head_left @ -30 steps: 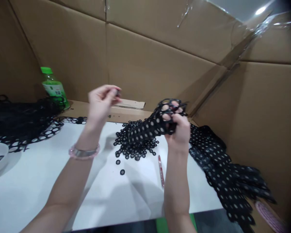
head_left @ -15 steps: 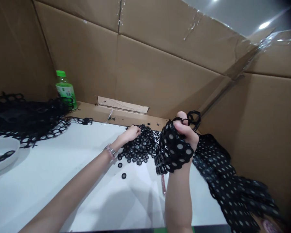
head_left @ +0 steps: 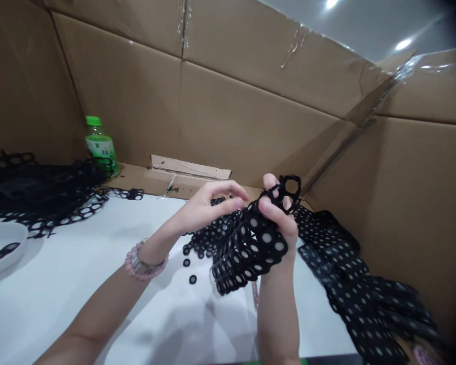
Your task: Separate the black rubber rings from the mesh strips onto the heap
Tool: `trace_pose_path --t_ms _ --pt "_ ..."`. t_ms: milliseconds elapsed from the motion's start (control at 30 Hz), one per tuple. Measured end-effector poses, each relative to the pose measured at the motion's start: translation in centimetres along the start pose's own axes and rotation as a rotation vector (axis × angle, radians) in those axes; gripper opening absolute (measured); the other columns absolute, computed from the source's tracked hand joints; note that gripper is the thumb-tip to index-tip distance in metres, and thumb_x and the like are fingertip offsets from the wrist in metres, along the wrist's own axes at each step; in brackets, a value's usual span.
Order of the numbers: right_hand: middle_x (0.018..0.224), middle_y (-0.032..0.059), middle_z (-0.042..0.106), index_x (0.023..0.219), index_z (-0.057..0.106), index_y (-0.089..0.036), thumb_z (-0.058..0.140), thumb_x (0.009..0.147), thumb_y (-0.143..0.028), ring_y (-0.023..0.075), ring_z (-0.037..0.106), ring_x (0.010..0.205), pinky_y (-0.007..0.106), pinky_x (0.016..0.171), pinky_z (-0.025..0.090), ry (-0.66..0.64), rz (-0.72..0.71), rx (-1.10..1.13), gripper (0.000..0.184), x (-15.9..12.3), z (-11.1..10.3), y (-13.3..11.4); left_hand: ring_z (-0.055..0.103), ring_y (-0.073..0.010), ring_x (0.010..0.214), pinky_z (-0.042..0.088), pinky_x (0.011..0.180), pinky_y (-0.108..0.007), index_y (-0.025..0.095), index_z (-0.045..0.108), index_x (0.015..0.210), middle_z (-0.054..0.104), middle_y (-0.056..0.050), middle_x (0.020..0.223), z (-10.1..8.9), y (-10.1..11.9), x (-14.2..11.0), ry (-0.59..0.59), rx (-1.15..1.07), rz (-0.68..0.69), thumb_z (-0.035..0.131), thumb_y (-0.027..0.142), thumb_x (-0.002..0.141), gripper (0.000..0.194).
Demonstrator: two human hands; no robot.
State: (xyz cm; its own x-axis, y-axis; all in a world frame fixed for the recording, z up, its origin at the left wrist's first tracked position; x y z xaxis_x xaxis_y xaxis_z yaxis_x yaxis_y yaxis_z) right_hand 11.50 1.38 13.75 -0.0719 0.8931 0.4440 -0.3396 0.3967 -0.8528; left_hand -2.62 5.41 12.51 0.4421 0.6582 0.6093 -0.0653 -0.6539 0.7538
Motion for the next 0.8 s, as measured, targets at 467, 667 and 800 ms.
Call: trace_pose_path --t_ms 467,667,800 --pt "0.086 -0.0020 0.057 0.086 0.060 -0.027 0.069 0.067 -0.023 0.0130 0.054 0.080 0.025 0.073 0.046 0.172 -0.082 -0.160 0.021 -0.1 -1.6 0.5 0.052 -0.0136 0.069 0.044 0.065 -0.025 0.017 0.050 0.073 0.053 0.000 0.071 1.0 -0.5 -0.3 -0.202 -0.164 -0.116 0.045 0.035 0.085 0.022" --pt "0.081 -0.0010 0.063 0.086 0.064 -0.025 0.069 0.066 -0.032 0.0134 0.055 0.063 0.026 0.057 0.045 0.052 0.079 -0.419 0.022 0.4 -2.7 0.7 0.042 -0.0114 0.062 0.038 0.059 -0.023 0.018 0.043 0.065 0.043 0.003 0.064 0.0 0.8 -0.9 0.011 -0.006 -0.047 0.041 0.033 0.087 0.027" --pt "0.081 -0.0012 0.064 0.077 0.064 -0.024 0.070 0.066 -0.030 0.0160 0.058 0.076 0.028 0.070 0.046 0.115 0.011 -0.388 0.014 0.3 -1.8 1.3 0.048 -0.0143 0.072 0.040 0.069 -0.026 0.019 0.049 0.074 0.051 0.001 0.074 0.1 1.3 -1.1 0.153 0.257 0.008 0.042 0.030 0.087 0.018"
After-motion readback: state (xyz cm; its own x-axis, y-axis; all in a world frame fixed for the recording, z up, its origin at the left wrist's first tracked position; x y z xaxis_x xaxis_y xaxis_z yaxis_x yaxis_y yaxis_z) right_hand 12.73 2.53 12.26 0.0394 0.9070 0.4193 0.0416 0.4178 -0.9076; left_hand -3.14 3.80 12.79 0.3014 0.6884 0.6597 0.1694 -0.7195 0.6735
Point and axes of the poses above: each hand's wrist, its own x-axis towards the middle knuckle, its own z-axis out of the palm, y = z × x, the point moved 1 cm from there along x, towards the middle knuckle
